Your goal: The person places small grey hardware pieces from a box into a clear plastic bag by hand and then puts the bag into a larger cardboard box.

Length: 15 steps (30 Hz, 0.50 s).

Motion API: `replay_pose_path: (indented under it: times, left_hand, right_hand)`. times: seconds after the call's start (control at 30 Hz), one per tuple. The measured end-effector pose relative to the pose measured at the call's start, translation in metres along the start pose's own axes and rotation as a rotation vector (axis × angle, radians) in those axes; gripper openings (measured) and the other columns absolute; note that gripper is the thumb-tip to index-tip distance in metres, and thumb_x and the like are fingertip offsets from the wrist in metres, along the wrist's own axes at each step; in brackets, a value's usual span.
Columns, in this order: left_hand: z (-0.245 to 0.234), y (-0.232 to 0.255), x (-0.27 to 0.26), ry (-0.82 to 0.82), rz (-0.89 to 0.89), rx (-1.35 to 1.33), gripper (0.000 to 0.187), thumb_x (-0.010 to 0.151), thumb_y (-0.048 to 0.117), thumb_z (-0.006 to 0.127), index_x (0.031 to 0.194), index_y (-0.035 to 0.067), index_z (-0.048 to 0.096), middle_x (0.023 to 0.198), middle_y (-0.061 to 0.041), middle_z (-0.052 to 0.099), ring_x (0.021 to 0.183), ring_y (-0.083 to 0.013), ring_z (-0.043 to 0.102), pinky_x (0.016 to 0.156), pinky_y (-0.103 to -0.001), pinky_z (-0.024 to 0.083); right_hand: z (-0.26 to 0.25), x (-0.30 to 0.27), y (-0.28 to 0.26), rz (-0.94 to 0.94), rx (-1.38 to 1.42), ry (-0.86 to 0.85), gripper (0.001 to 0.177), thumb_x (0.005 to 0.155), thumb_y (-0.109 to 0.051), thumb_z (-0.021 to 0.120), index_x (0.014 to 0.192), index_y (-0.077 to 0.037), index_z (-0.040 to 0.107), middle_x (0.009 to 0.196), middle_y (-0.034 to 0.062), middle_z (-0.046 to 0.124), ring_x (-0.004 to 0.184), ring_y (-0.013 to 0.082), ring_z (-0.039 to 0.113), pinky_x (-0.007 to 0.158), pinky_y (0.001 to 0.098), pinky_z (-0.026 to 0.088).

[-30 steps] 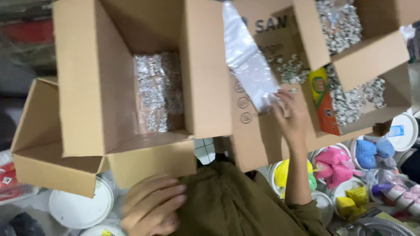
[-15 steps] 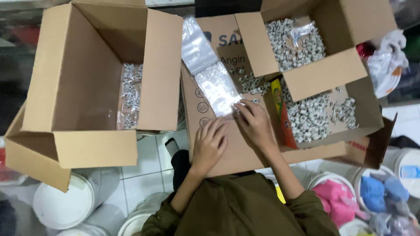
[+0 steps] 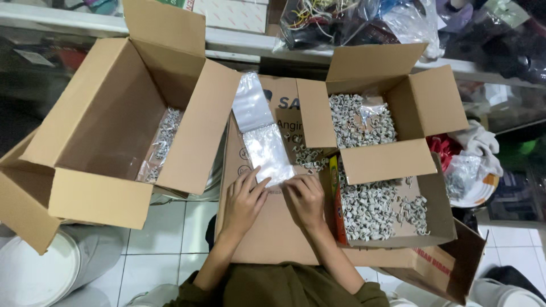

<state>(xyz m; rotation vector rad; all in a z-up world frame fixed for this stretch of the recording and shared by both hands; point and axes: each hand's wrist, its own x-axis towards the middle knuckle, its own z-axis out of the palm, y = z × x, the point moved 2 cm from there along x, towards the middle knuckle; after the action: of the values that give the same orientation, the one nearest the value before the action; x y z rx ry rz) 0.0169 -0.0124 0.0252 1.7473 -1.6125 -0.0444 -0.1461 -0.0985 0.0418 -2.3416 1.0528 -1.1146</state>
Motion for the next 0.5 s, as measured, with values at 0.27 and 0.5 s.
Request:
replay_pose_path:
  times: [0.27,0.5]
  left_hand:
    - [-0.011,0.004,0.005,0.102,-0.072,-0.029,0.024,0.088,0.022,0.078,0.111,0.015,0.075,0.134,-0.002,0.064,0.125,-0.0269,0.059,0.103,-0.043,0.045]
    - [-0.012,-0.001,0.053,-0.111,-0.052,-0.589,0.071,0.076,0.033,0.087,0.136,0.010,0.057,0.135,-0.011,0.065,0.125,-0.0274,0.059,0.106,-0.041,0.046]
  right_hand:
    - [0.002,-0.012,0.004,0.011,0.180,0.054,0.015,0.083,-0.001,0.076,0.098,0.000,0.071,0.104,0.0150,0.072,0.096,0.0297,0.070,0.082,0.0372,0.057]
    - [-0.001,-0.031,0.028,0.261,0.831,0.251,0.010,0.108,-0.009,0.059,0.111,-0.002,0.053,0.098,0.0157,0.069,0.088,0.0211,0.072,0.077,0.0300,0.061]
